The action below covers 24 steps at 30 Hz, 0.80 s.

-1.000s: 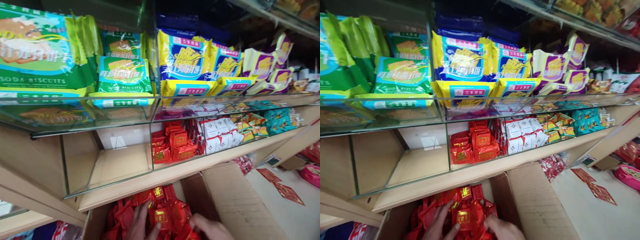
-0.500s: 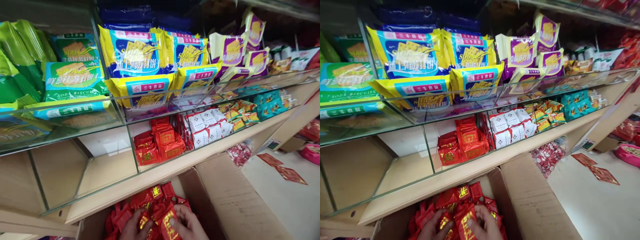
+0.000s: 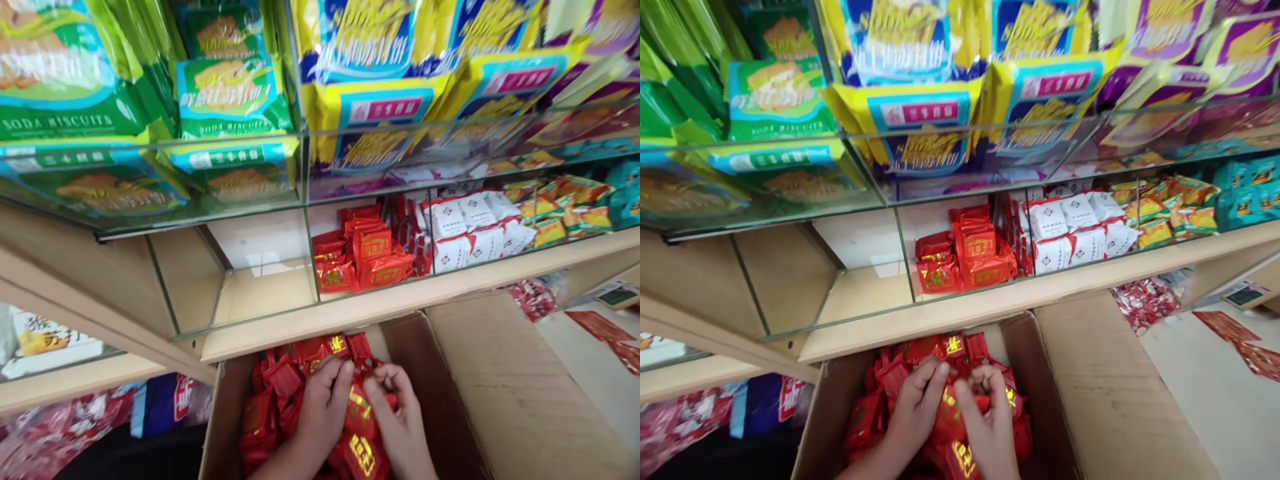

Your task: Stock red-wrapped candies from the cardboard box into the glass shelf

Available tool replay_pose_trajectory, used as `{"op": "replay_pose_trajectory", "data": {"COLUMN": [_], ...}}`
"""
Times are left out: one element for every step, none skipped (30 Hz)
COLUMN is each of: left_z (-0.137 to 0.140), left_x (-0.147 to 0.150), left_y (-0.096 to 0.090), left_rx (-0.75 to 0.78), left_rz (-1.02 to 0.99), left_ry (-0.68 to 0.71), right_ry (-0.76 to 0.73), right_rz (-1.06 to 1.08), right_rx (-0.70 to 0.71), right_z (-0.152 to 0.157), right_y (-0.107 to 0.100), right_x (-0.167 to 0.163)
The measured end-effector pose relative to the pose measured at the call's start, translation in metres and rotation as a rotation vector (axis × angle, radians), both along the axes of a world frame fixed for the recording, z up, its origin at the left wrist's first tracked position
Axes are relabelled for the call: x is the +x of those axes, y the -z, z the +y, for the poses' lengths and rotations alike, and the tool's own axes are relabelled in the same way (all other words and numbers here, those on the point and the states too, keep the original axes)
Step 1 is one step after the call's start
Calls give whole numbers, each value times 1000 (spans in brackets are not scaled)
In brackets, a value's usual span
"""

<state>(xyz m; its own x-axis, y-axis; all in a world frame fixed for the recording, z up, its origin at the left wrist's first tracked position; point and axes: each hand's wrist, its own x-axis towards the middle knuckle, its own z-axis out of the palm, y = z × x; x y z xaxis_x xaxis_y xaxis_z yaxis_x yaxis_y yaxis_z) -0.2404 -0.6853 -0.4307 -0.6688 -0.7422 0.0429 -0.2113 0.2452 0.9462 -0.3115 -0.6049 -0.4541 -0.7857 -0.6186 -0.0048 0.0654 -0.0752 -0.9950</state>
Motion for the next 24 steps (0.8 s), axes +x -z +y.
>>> {"op": "replay_pose_trajectory", "data": {"left_z": [2, 4, 5, 6, 7, 8, 9, 10, 10, 10, 11, 10, 10, 10, 10, 10, 10, 11, 11, 11, 11, 10, 9, 8], "left_x": [-1, -1, -2, -2, -1, -1, -1, 0, 1, 1, 2, 2, 2, 3, 3, 3, 3, 4, 5, 6, 8, 9, 11, 13], "left_y": [-1, -3, -4, -5, -6, -6, -6, -6, -4, -3, -1, 0, 2, 3, 5, 5, 6, 7, 7, 8, 8, 9, 9, 8], "left_rx": [-11, -10, 4, 20, 41, 66, 92, 115, 137, 156, 173, 189, 205, 222, 238, 252, 260, 274, 298, 328, 364, 390, 401, 393], "left_rz": [23, 43, 59, 74, 86, 92, 95, 102, 111, 119, 126, 131, 135, 138, 140, 142, 147, 152, 155, 154, 151, 148, 147, 148], "left_ry": [-18, -31, -44, -59, -73, -88, -99, -112, -126, -140, -155, -172, -191, -211, -232, -252, -267, -281, -295, -311, -329, -337, -336, -326], "right_ry": [20, 28, 33, 41, 51, 66, 80, 88, 92, 93, 95, 98, 105, 115, 123, 127, 126, 123, 112, 92, 57, 12, -45, -112], "right_rz": [-34, -56, -63, -52, -22, 21, 69, 119, 162, 197, 226, 246, 254, 249, 232, 205, 172, 142, 117, 96, 78, 61, 43, 24], "right_rx": [18, 40, 59, 77, 98, 123, 148, 173, 195, 217, 232, 238, 238, 231, 220, 207, 195, 184, 169, 150, 125, 100, 76, 54], "right_z": [0, -1, -1, -1, 0, 0, 1, 1, 2, 3, 3, 4, 4, 4, 3, 3, 2, 2, 2, 2, 3, 4, 5, 8], "right_y": [0, -1, -1, 0, 1, 2, 3, 4, 5, 6, 7, 7, 7, 6, 5, 3, 2, 1, 0, -1, -1, -1, -2, -3], "right_x": [0, -1, -2, -4, -5, -6, -7, -7, -8, -8, -9, -10, -10, -11, -11, -11, -11, -10, -8, -7, -5, -3, -1, 0]}}
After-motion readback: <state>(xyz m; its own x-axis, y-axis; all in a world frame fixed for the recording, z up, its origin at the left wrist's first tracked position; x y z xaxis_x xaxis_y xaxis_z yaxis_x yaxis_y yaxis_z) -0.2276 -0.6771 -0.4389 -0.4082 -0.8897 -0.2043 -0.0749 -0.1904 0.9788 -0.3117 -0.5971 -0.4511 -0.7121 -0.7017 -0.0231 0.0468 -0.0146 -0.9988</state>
